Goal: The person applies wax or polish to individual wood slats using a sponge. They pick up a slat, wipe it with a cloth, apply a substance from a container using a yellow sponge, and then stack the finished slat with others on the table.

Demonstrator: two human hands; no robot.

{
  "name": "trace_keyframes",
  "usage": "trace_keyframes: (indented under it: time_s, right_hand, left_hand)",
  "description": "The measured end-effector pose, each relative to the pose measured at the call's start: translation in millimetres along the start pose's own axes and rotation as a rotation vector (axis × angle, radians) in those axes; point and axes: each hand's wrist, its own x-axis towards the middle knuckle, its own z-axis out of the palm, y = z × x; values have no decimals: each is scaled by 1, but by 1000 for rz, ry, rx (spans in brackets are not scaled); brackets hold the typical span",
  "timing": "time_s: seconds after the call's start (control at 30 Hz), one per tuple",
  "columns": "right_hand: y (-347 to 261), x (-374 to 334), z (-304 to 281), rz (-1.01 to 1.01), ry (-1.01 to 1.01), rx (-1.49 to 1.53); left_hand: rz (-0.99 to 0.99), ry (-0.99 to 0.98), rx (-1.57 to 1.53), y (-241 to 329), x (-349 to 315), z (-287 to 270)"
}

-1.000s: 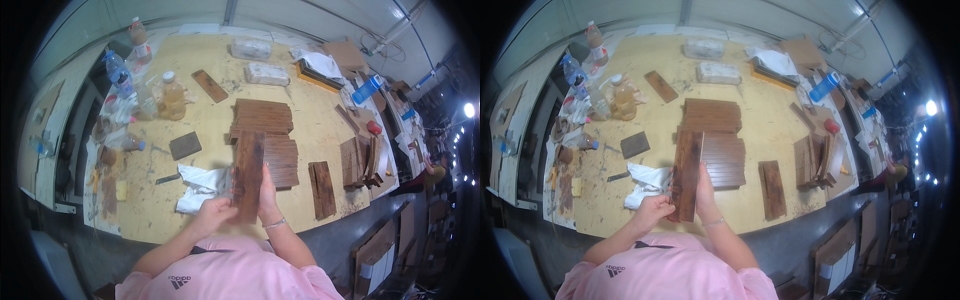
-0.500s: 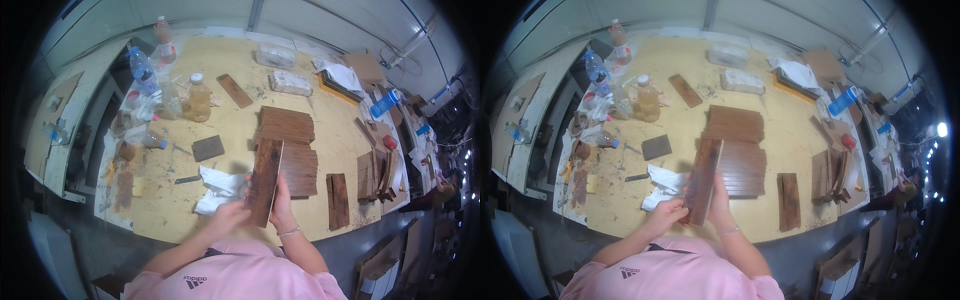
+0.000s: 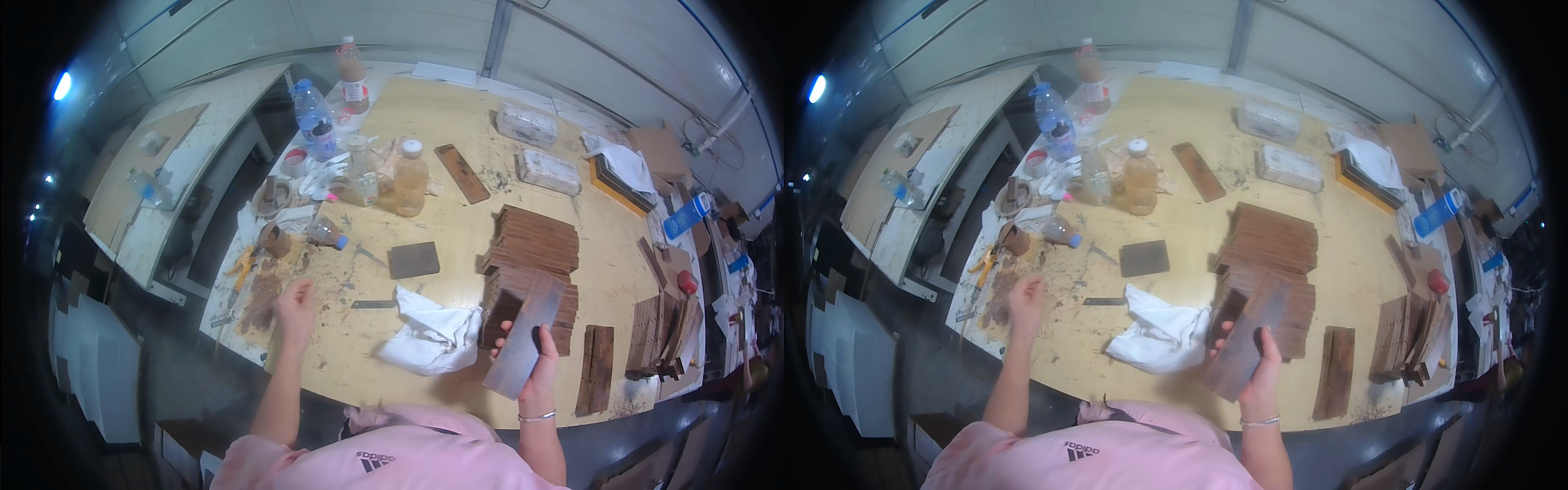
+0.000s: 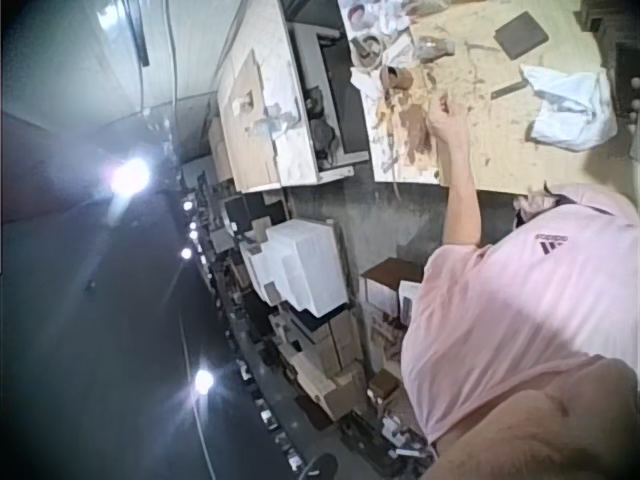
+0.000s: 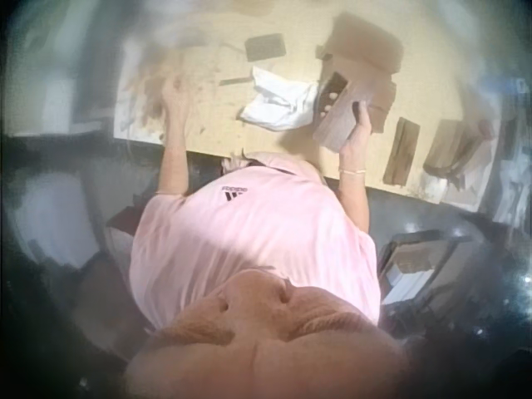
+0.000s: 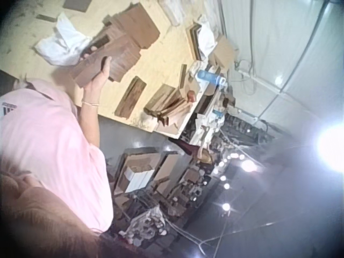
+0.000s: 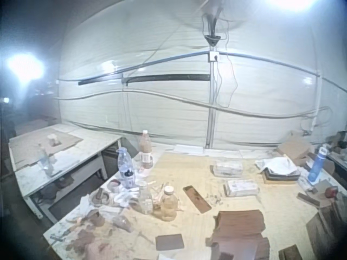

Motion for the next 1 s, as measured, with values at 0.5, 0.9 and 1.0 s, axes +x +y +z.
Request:
trace_keyframes:
  time_s: [0.5, 0.9, 1.0]
  right_hand:
    - [2, 30, 48, -277, 87, -53]
    - [-15, 16, 57, -545, 71, 40]
    - [-15, 15, 53, -578, 66, 66]
  left_hand:
    - [218, -150, 62, 58, -35, 6]
    - [509, -474, -358, 176, -106, 85]
    - [530, -456, -343, 183, -111, 95]
